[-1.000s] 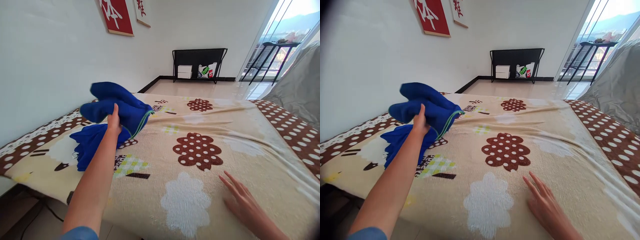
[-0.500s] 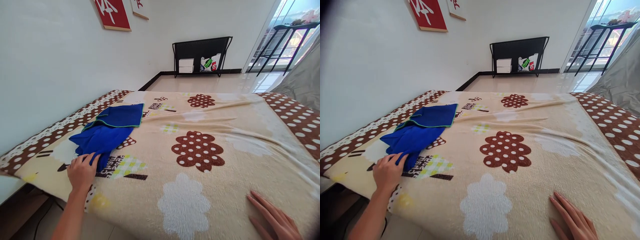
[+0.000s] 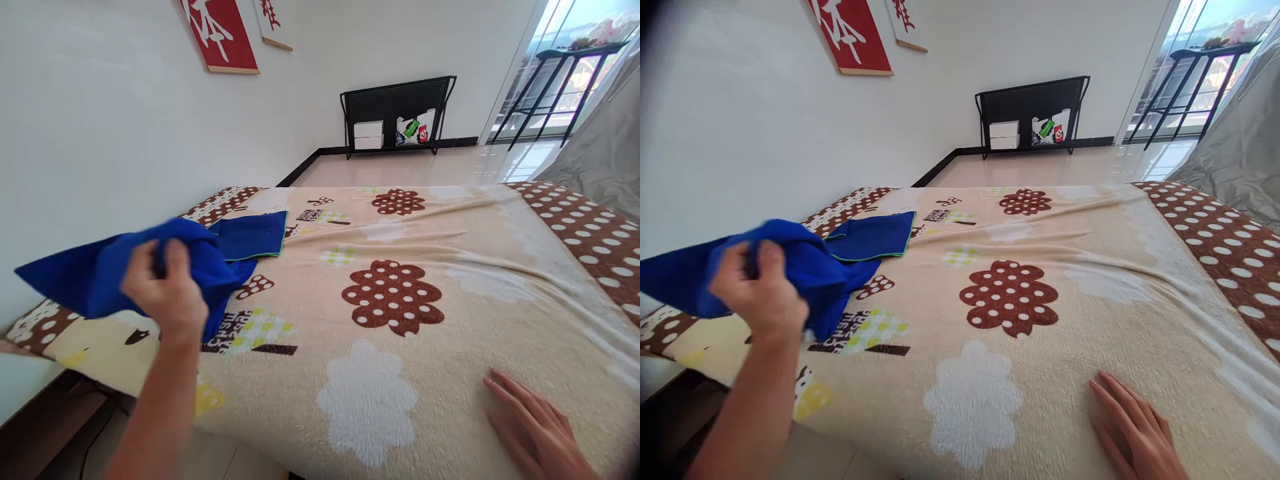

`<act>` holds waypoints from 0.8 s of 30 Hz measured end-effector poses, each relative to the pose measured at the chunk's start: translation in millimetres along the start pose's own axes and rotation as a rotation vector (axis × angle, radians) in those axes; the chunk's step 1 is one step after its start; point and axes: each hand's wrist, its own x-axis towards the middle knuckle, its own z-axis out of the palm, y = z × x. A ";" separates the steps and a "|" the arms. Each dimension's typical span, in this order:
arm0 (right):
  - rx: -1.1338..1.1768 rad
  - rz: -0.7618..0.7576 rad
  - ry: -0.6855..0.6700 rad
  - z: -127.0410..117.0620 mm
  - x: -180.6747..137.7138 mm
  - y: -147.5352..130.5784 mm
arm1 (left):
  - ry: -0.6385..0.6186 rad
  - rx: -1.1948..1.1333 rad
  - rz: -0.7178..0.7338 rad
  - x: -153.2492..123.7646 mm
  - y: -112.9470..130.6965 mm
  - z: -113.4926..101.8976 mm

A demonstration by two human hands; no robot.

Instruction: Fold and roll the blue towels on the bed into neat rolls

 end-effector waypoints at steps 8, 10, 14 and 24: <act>0.587 0.129 -0.175 -25.8 44.4 -85.5 | -0.983 -0.688 0.155 -203.1 89.1 134.6; 0.697 0.203 -0.189 -25.1 46.5 -97.4 | -1.102 -0.792 0.098 -227.0 96.6 140.9; 0.854 0.287 -0.227 -23.8 48.3 -100.6 | -0.979 -0.699 0.199 -208.0 72.6 118.6; 0.577 0.689 0.115 -25.7 22.4 -30.2 | -0.465 -0.035 -0.022 -118.9 -79.0 112.5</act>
